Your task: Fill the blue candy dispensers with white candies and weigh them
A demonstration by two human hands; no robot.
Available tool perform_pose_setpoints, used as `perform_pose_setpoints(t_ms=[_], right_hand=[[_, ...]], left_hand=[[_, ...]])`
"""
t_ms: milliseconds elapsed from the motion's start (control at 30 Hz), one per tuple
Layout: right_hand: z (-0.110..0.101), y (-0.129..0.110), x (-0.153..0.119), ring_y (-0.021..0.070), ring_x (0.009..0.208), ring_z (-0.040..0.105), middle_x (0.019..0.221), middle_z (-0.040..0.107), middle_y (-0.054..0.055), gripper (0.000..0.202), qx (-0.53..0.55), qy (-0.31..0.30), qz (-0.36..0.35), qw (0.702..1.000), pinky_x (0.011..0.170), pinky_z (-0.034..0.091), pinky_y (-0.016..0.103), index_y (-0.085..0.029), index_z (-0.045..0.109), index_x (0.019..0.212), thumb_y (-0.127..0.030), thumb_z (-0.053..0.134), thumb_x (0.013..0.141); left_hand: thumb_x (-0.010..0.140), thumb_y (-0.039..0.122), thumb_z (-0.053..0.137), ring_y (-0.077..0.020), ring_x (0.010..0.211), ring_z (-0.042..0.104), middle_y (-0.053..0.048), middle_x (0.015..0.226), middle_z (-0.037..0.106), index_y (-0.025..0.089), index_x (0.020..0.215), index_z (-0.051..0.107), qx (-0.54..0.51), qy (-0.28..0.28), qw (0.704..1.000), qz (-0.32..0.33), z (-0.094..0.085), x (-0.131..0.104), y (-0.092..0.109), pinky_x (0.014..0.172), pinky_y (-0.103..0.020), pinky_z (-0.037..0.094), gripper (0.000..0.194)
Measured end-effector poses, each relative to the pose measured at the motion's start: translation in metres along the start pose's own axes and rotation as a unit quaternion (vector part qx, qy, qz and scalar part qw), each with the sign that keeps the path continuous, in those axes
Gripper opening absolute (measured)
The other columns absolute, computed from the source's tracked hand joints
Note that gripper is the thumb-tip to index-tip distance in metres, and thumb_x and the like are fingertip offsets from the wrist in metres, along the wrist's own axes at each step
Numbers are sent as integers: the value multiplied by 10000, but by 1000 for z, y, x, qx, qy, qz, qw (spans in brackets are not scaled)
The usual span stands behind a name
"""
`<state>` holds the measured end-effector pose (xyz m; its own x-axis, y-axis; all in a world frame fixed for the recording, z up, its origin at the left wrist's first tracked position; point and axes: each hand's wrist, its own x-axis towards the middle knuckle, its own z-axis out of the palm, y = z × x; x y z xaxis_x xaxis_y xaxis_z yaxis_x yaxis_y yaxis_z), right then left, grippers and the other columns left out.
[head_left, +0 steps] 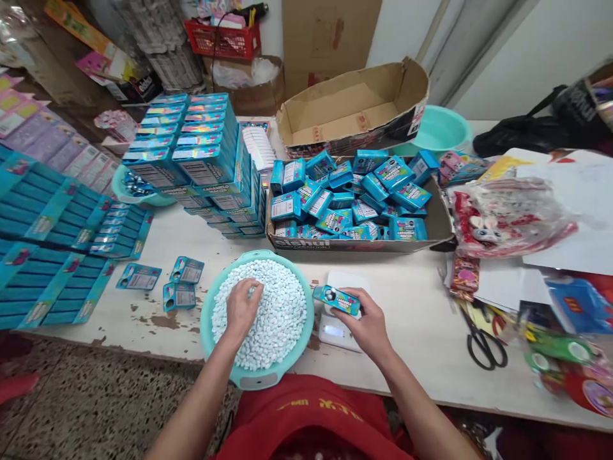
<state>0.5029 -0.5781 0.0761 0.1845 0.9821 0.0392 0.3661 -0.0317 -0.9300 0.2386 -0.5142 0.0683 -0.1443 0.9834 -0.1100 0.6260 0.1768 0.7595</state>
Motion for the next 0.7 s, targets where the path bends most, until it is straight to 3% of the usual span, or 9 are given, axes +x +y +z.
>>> perform_pose_setpoints(t_ms=[133, 267, 400, 500, 600, 700], right_hand=[[-10, 45, 2, 207, 825, 609, 914, 640, 40, 311, -22, 55, 42, 997, 738, 491, 336, -207, 613, 962, -376, 694, 714], [-11, 76, 2, 220, 843, 609, 909, 637, 49, 332, -26, 65, 62, 996, 767, 488, 359, -196, 617, 939, -407, 697, 696], [-9, 88, 0, 234, 888, 610, 945, 635, 60, 357, -21, 68, 87, 994, 814, 484, 389, -194, 606, 958, -428, 685, 701], [-10, 89, -2, 264, 1036, 574, 1094, 606, 91, 500, -11, 64, 102, 993, 905, 454, 432, -198, 565, 1083, -435, 713, 669], [-20, 91, -9, 293, 1182, 484, 1253, 512, 121, 731, -13, 60, 107, 992, 963, 422, 466, -204, 483, 1223, -442, 770, 594], [-39, 95, -25, 300, 1196, 467, 1287, 475, 122, 800, -20, 45, 118, 992, 940, 445, 479, -224, 459, 1259, -470, 780, 570]], left_hand=[[746, 477, 484, -240, 935, 592, -48, 918, 670, 214, 738, 620, 29, 3, 999, -29, 5, 0, -8, 841, -339, 436, 296], [748, 477, 482, -232, 933, 596, -35, 906, 671, 216, 724, 613, 33, -3, 999, -24, 9, 2, -7, 843, -323, 437, 293], [751, 474, 481, -231, 929, 593, -39, 904, 669, 211, 740, 618, 34, -9, 999, -22, 12, 2, -9, 846, -324, 433, 296], [748, 471, 487, -228, 924, 593, -40, 907, 670, 206, 746, 623, 32, -10, 999, -29, 13, 1, -8, 855, -325, 432, 298], [747, 463, 494, -222, 925, 593, -39, 916, 669, 203, 755, 625, 28, 1, 999, -31, 12, 0, -4, 866, -325, 430, 291], [750, 448, 502, -208, 891, 593, -32, 889, 666, 202, 752, 623, 25, 11, 999, -27, 11, -1, 1, 850, -316, 437, 275]])
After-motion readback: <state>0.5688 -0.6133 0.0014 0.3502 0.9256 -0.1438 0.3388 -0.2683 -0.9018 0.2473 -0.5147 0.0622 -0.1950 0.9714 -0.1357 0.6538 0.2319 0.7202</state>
